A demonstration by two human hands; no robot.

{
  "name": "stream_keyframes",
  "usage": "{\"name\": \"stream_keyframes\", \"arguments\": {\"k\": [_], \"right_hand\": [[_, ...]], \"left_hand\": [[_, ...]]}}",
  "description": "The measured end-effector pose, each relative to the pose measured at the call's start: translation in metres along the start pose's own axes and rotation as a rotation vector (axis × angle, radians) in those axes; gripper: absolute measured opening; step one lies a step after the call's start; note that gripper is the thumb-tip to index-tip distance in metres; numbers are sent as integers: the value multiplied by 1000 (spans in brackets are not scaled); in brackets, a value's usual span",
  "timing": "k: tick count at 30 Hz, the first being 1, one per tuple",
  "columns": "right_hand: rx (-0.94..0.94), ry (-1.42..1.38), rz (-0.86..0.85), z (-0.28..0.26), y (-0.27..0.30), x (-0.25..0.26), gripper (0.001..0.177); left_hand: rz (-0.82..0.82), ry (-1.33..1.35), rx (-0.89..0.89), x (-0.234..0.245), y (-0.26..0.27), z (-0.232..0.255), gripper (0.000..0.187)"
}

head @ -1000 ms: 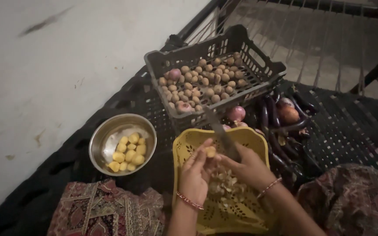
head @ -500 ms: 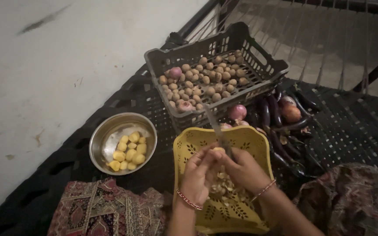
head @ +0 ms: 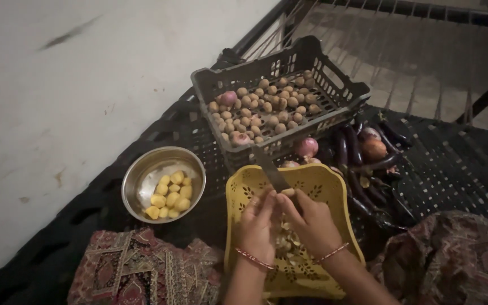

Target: The person peels potatoes with a knife, placing the skins into a yellow basket and the peeled potatoes into a metal bowl. They periodically reach into a plastic crate to retrieve more potatoes to peel.

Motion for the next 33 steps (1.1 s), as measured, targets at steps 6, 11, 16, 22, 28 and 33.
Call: {"name": "stream_keyframes", "arguments": {"k": [6, 11, 16, 22, 28, 33], "right_hand": [[-1, 141, -46, -16, 2, 19, 35], [122, 269, -80, 5, -12, 22, 66], [-280, 78, -134, 3, -7, 19, 48], [-359, -15, -149, 8, -14, -5, 40], [-134, 83, -351, -52, -37, -65, 45], [194, 225, -392, -91, -87, -142, 49]], "left_hand": [[264, 90, 110, 8, 6, 9, 27], [266, 135, 58, 29, -6, -4, 25], [257, -145, 51, 27, -5, 4, 19], [416, -809, -177, 42, -10, 70, 17], [810, -949, -556, 70, -9, 147, 27], [920, -785, -755, 131, -28, 146, 31]]}}
Point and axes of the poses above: each hand's wrist, its own y-axis away from the middle knuckle, its own x-axis out of the back of the hand, z = x × y, the point moved 4 cm from there along -y, towards the middle knuckle, and after that the axes turned 6 degrees about -z, right-handed, at the moved point
